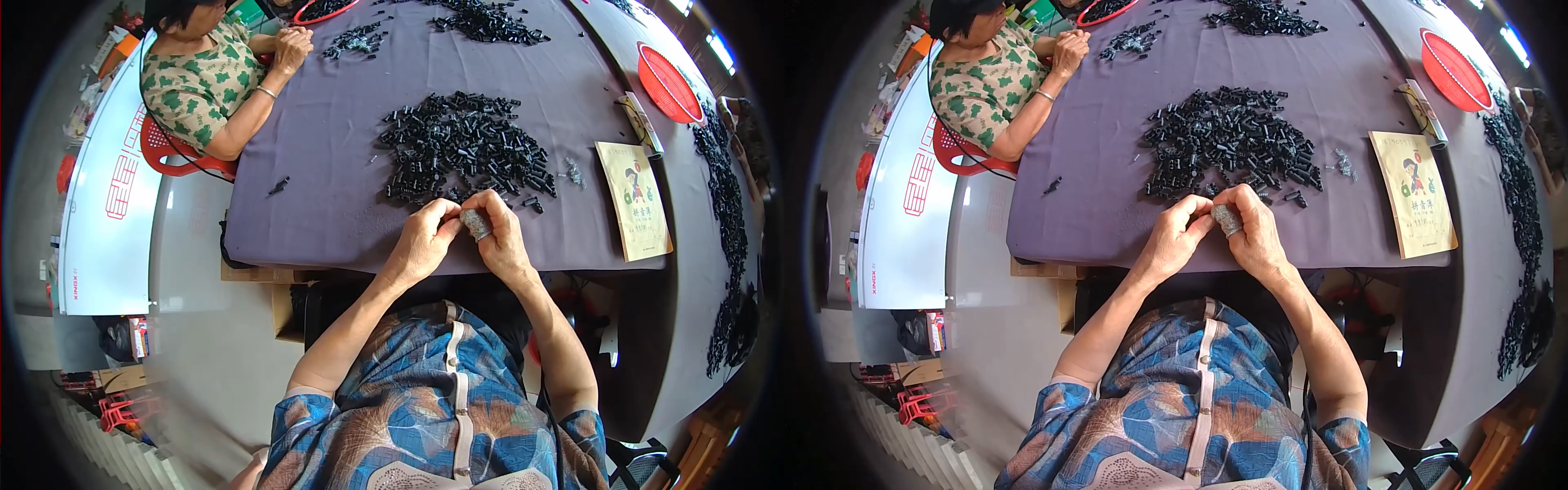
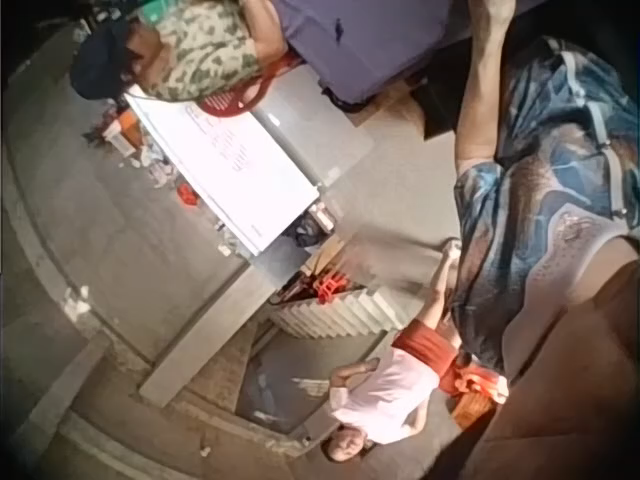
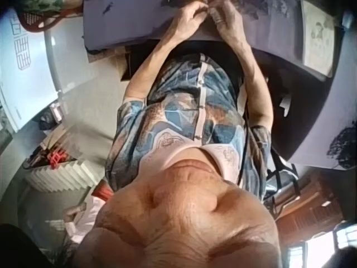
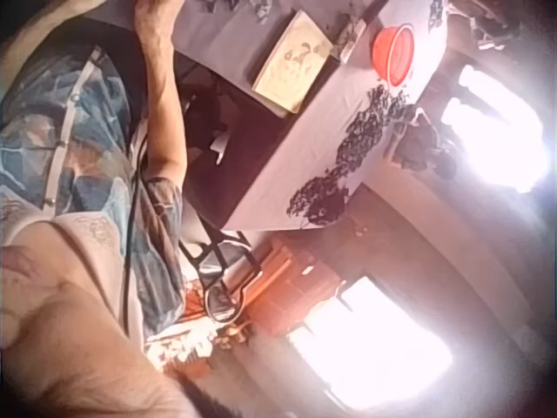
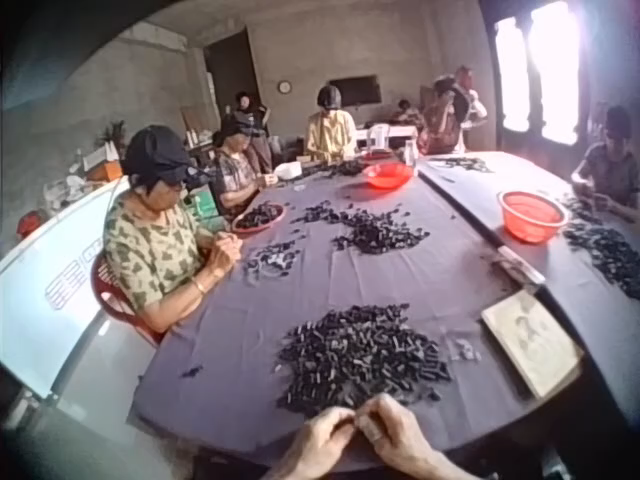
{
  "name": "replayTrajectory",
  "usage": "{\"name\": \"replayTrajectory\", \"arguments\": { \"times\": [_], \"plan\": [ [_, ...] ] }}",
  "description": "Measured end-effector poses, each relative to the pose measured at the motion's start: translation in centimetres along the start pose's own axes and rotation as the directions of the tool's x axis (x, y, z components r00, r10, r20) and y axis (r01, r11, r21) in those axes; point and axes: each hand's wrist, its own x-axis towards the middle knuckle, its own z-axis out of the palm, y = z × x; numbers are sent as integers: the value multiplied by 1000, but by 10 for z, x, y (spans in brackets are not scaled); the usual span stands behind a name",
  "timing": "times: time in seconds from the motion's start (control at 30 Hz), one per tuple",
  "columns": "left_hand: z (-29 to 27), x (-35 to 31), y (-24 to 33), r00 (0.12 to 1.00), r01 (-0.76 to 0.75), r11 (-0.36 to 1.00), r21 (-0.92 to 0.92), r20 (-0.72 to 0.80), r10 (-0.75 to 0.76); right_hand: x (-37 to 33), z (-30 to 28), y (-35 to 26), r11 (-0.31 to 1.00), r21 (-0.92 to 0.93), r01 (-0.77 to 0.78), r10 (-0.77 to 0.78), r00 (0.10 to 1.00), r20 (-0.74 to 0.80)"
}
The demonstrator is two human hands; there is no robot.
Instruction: Assembling and sorting small black plastic components at a workshop table.
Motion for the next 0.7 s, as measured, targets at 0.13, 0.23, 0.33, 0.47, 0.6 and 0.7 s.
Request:
{"name": "replayTrajectory", "arguments": {
  "times": [0.13, 0.23, 0.33, 0.47, 0.6, 0.7],
  "plan": [
    [2, -3, 3, 997, -5, 1000, -27, -71, 3, 0, 2, 0, 1000, -17, 10, -9, 1000, 15],
    [6, -4, 9, 999, -2, 997, 82, -40, 5, 1, -1, 2, 1000, 26, -17, 15, 998, 59],
    [10, -5, 7, 997, 39, 997, 59, -64, -35, 2, -4, -6, 1000, 5, -2, 1, 997, 83],
    [10, -7, 5, 996, 66, 998, 8, -64, -65, 3, -1, -5, 993, -38, 113, -109, 990, 88],
    [8, -5, 6, 997, 18, 1000, 16, -73, -17, 3, -2, -4, 996, -32, 83, -80, 994, 76],
    [9, -4, 4, 997, 33, 999, 20, -73, -32, 2, -1, -7, 998, -21, 57, -55, 996, 64]
  ]
}}
